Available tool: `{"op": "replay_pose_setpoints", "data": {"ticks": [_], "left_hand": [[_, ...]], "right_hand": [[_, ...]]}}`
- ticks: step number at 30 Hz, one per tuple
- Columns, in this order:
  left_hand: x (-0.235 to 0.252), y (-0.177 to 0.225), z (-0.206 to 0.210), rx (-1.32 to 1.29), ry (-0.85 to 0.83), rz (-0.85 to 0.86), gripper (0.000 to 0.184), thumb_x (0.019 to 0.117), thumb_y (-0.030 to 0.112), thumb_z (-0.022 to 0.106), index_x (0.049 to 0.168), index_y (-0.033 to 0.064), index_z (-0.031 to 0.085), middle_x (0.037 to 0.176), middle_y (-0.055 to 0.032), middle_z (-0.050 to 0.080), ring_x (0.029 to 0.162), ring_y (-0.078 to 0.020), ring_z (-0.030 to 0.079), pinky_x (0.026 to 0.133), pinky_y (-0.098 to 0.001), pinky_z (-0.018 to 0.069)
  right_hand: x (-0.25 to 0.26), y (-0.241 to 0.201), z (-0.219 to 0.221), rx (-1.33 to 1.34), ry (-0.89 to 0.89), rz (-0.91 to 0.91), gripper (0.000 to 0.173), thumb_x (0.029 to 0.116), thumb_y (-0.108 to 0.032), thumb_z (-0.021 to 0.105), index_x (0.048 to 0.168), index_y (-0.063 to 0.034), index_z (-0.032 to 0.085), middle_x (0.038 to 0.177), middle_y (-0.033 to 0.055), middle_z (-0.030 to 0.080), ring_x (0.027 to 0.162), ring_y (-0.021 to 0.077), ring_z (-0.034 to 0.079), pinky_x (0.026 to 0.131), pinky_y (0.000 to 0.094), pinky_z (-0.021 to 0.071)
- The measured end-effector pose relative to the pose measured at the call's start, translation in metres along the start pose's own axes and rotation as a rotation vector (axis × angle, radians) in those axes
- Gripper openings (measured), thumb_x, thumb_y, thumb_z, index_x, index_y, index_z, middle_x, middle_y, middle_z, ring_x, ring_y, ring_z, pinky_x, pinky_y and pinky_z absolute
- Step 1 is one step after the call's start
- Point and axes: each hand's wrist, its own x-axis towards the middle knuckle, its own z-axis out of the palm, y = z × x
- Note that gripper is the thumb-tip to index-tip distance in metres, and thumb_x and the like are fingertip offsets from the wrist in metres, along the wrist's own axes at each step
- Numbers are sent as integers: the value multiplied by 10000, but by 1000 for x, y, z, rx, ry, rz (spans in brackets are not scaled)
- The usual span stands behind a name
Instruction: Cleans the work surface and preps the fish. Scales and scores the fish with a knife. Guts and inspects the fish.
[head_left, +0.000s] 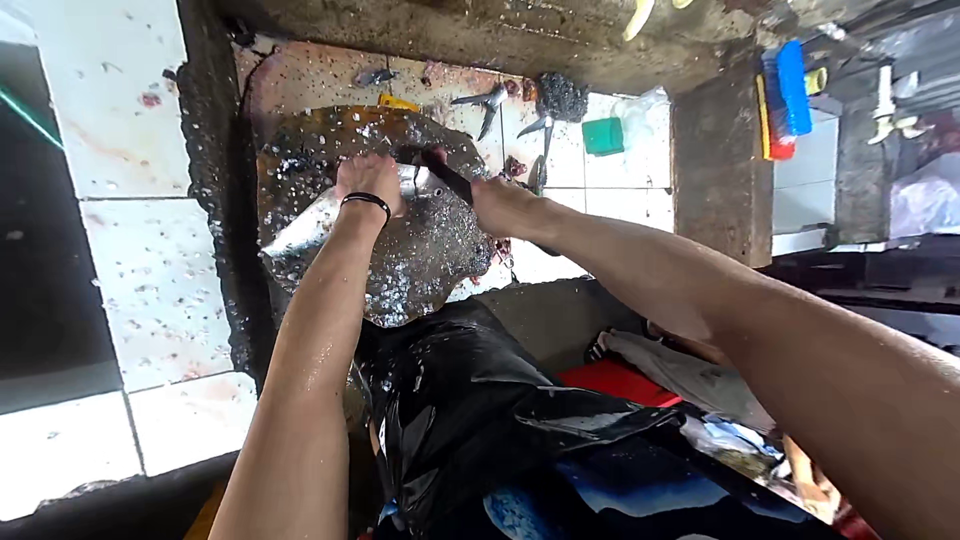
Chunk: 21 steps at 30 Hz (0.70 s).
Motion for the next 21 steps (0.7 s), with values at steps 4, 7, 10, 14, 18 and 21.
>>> {"op": "replay_pose_setpoints", "data": {"ticks": [4,7,10,14,18,21], "left_hand": [[8,0,1,-252,-281,40,645,649,418,917,1009,-63,683,1063,-275,685,1042,-445,661,881,-702,495],[2,-3,17,-628,-471,-10,572,762,308,883,1108,-94,668,1104,-253,694,1073,-383,665,956,-611,507],[-49,-6,38,-1065,-531,-132,442,815,173,803,1181,-30,659,1060,-191,716,974,-301,697,869,-512,573],[-135,-34,52,-1152,-244,-270,707,671,163,915,1276,-17,597,1093,-191,725,982,-291,726,858,-496,618],[-178,-15,-15,-317,50,-63,804,586,518,920,1208,63,687,1114,-158,728,1082,-331,689,958,-598,533],[-166,16,-13,7,267,389,622,648,372,892,1226,207,730,1206,-58,738,1157,-299,678,984,-593,519]], "right_hand": [[-6,-21,30,-66,84,36,590,992,-11,567,1528,6,320,1297,325,585,1083,546,634,766,666,553],[6,-19,45,92,110,85,487,1044,-73,474,1511,-35,342,1165,298,660,1040,525,672,772,671,554],[19,2,64,341,136,68,555,962,-99,597,1470,-35,382,1150,298,661,1036,509,680,787,684,565],[17,13,99,877,185,14,431,1005,-291,610,1342,-31,538,1076,265,685,965,448,696,805,657,563],[39,-3,132,584,18,-591,332,1060,-278,544,1268,-34,631,1061,223,700,1009,400,693,888,622,545],[71,43,105,615,113,-549,310,1030,-301,590,1167,-42,693,1050,213,706,1016,392,686,895,642,533]]}}
